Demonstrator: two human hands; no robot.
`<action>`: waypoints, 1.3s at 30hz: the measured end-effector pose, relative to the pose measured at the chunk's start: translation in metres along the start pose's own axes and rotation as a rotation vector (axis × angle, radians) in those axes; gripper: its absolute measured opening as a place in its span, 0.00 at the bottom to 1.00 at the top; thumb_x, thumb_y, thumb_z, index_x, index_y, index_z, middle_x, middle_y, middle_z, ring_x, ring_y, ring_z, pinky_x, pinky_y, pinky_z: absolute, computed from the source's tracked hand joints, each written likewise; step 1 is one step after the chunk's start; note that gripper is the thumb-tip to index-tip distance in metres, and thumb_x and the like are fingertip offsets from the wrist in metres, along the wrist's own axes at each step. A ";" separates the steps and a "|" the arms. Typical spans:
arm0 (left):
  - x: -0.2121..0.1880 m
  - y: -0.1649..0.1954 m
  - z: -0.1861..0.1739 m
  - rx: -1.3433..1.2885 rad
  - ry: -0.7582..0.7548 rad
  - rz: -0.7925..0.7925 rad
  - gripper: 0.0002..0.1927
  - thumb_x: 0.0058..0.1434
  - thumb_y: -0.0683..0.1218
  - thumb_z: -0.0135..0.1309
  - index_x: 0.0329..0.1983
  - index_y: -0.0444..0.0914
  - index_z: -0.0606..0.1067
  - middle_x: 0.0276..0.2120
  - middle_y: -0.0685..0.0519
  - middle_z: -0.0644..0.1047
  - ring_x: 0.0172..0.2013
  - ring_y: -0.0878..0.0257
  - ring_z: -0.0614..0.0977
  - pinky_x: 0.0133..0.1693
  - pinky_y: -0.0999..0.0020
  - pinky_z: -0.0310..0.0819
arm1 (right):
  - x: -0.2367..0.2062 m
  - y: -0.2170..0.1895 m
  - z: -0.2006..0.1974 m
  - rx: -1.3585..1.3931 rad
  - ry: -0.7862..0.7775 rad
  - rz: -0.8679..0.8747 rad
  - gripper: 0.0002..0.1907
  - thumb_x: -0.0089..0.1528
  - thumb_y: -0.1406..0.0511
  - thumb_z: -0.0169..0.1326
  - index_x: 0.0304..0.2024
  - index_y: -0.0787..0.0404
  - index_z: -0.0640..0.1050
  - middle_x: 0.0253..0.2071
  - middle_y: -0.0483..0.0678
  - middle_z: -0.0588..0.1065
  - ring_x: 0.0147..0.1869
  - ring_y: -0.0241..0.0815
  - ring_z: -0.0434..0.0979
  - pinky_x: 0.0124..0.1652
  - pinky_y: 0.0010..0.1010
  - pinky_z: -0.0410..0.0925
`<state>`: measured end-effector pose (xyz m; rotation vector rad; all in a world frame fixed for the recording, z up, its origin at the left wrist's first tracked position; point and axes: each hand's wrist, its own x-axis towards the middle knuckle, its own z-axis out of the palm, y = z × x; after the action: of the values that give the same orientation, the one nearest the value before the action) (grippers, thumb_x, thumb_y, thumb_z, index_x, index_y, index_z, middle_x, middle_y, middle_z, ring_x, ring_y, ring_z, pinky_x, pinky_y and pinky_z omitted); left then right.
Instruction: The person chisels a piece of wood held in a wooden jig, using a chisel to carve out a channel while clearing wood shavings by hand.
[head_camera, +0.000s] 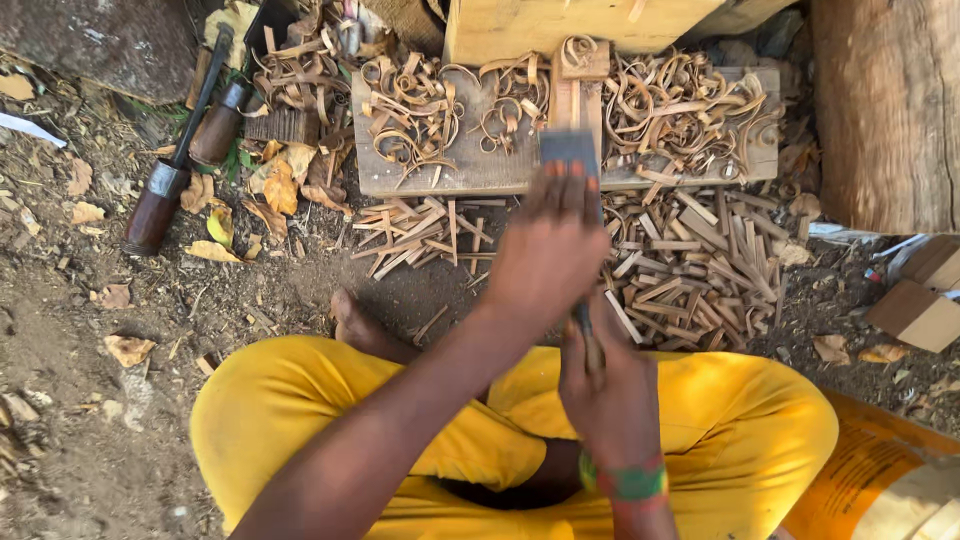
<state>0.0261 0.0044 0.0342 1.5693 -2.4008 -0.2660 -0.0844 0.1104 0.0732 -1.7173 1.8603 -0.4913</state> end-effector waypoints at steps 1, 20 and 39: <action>0.005 -0.003 -0.002 -0.001 -0.046 -0.006 0.16 0.58 0.43 0.55 0.46 0.28 0.80 0.50 0.33 0.80 0.54 0.48 0.83 0.65 0.55 0.68 | 0.001 -0.004 0.000 -0.008 0.038 -0.089 0.22 0.64 0.71 0.54 0.62 0.66 0.74 0.42 0.66 0.79 0.47 0.67 0.77 0.37 0.37 0.74; 0.020 -0.034 0.016 -0.191 0.263 -0.035 0.27 0.50 0.42 0.57 0.56 0.29 0.76 0.57 0.35 0.77 0.59 0.46 0.79 0.68 0.56 0.56 | 0.026 -0.008 0.022 0.088 0.147 -0.202 0.22 0.69 0.67 0.51 0.66 0.65 0.71 0.45 0.61 0.80 0.45 0.52 0.83 0.43 0.37 0.74; -0.073 0.066 -0.073 -0.853 0.182 0.544 0.17 0.64 0.38 0.55 0.56 0.37 0.75 0.45 0.48 0.82 0.42 0.52 0.85 0.47 0.55 0.81 | -0.025 0.083 0.019 0.561 0.129 0.230 0.25 0.67 0.62 0.53 0.66 0.64 0.72 0.19 0.41 0.69 0.21 0.29 0.66 0.21 0.26 0.63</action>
<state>0.0195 0.0971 0.1138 0.5249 -2.0251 -0.8386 -0.1371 0.1461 0.0120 -1.1110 1.7547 -0.9400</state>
